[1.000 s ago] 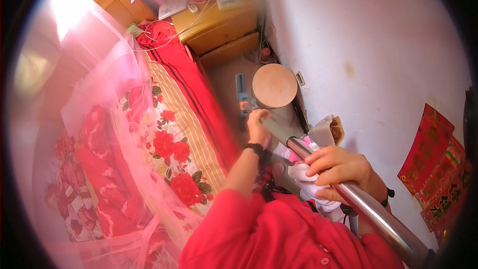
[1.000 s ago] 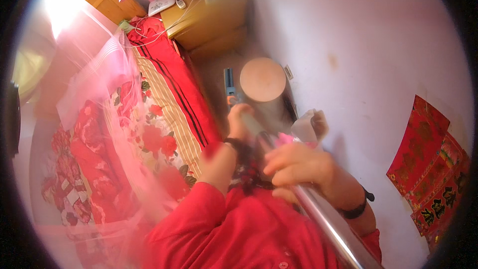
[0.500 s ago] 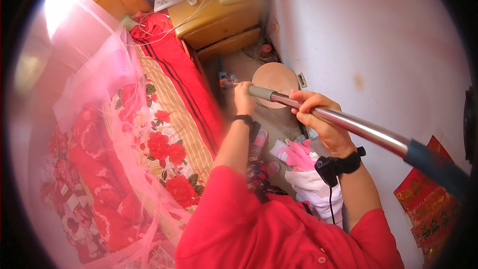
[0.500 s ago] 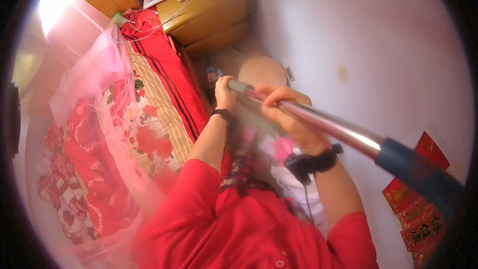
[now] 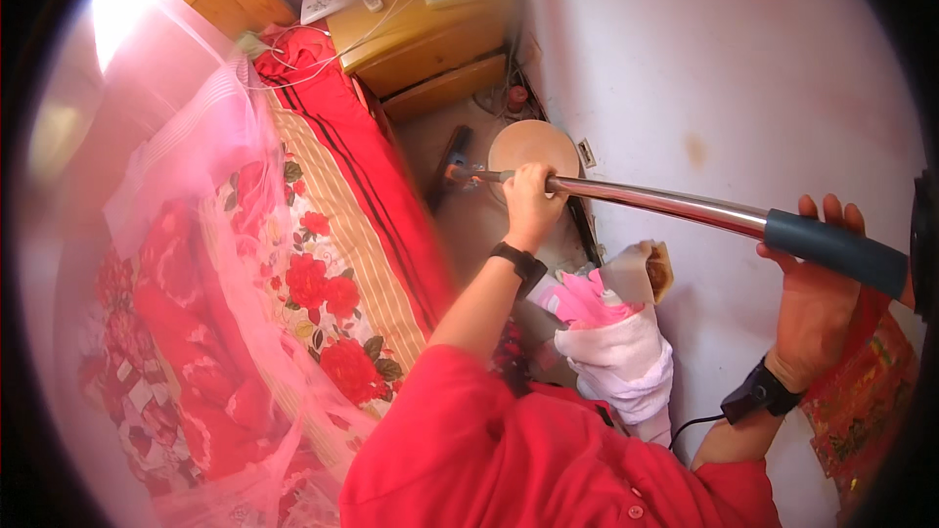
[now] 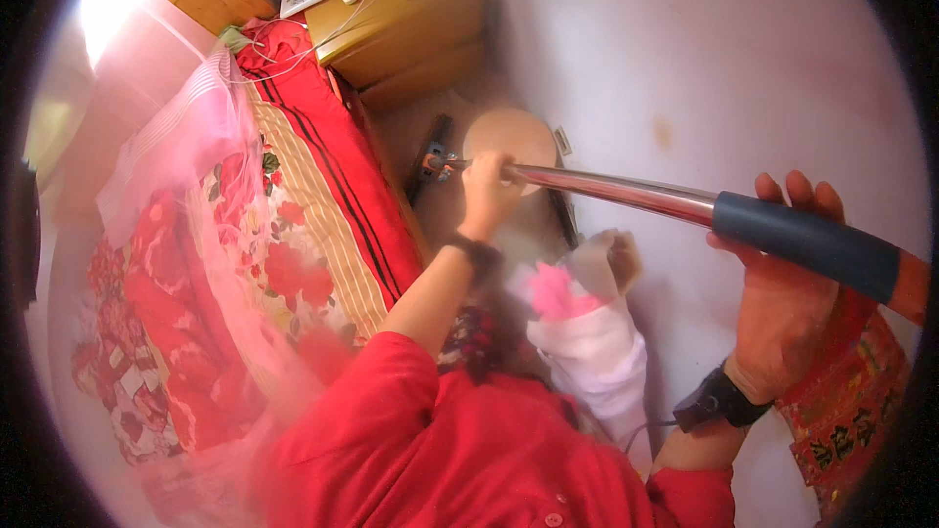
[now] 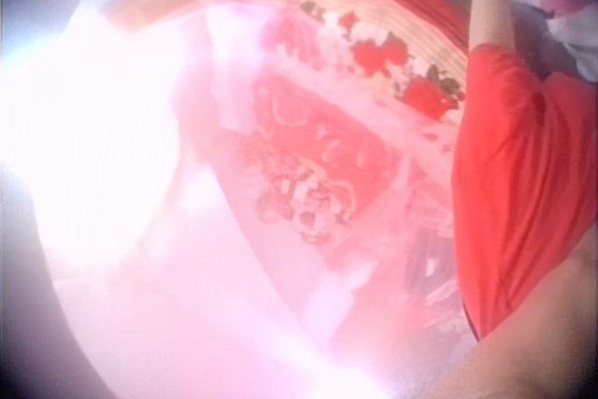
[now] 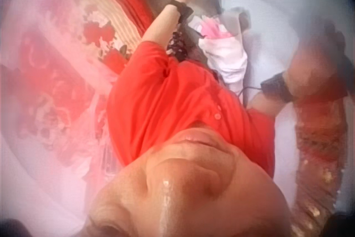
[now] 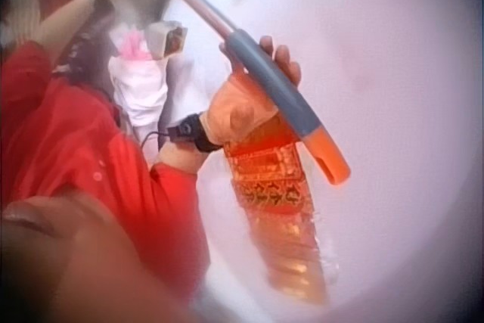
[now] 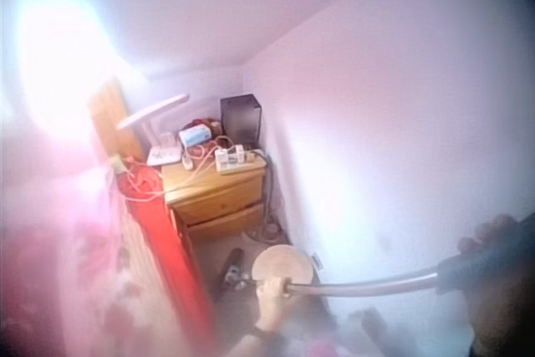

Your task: The person mops the floor in several rooms using a squeegee-style mop, starting in a bedroom and moving through a hallway into a bathroom.

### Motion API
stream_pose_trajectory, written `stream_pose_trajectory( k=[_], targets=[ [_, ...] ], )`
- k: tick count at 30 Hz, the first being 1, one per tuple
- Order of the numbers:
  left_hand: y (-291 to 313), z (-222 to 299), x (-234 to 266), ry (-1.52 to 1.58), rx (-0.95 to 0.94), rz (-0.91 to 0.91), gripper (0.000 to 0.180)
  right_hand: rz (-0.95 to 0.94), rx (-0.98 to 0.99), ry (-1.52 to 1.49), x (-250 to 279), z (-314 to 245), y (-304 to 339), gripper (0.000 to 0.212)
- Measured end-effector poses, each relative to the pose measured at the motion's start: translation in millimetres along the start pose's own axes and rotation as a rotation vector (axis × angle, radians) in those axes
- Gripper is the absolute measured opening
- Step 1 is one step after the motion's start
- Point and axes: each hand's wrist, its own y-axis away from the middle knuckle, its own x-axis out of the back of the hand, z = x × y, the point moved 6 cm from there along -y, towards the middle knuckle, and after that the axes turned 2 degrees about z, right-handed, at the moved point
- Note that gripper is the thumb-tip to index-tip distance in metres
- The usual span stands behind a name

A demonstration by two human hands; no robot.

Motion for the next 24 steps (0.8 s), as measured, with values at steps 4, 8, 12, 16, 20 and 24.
stream_pose_trajectory(
  k=[4,8,12,16,20,24],
  targets=[
    [41.3,54.7,-0.6,0.030,-0.086,-0.062,0.021,-0.017,0.106,-0.028,32.5,-48.8,52.4,0.074],
    [94.2,80.5,-1.7,-0.049,-0.083,-0.059,0.020,0.376,-0.003,0.250,80.8,-76.9,117.3,0.063],
    [136.4,83.6,4.9,-0.213,-0.014,-0.098,0.018,0.187,0.199,0.490,94.3,-105.8,172.7,0.055],
    [161.5,87.2,6.9,-0.177,0.014,-0.173,0.015,0.112,0.182,0.320,107.3,-137.5,212.0,0.034],
    [173.7,99.8,5.9,-0.108,-0.063,-0.219,0.011,-0.001,-0.184,0.664,115.9,-137.0,233.8,0.016],
    [176.3,109.2,-1.1,-0.176,-0.112,-0.325,0.008,-0.029,-0.140,0.716,137.6,-124.7,255.6,0.012]
  ],
)
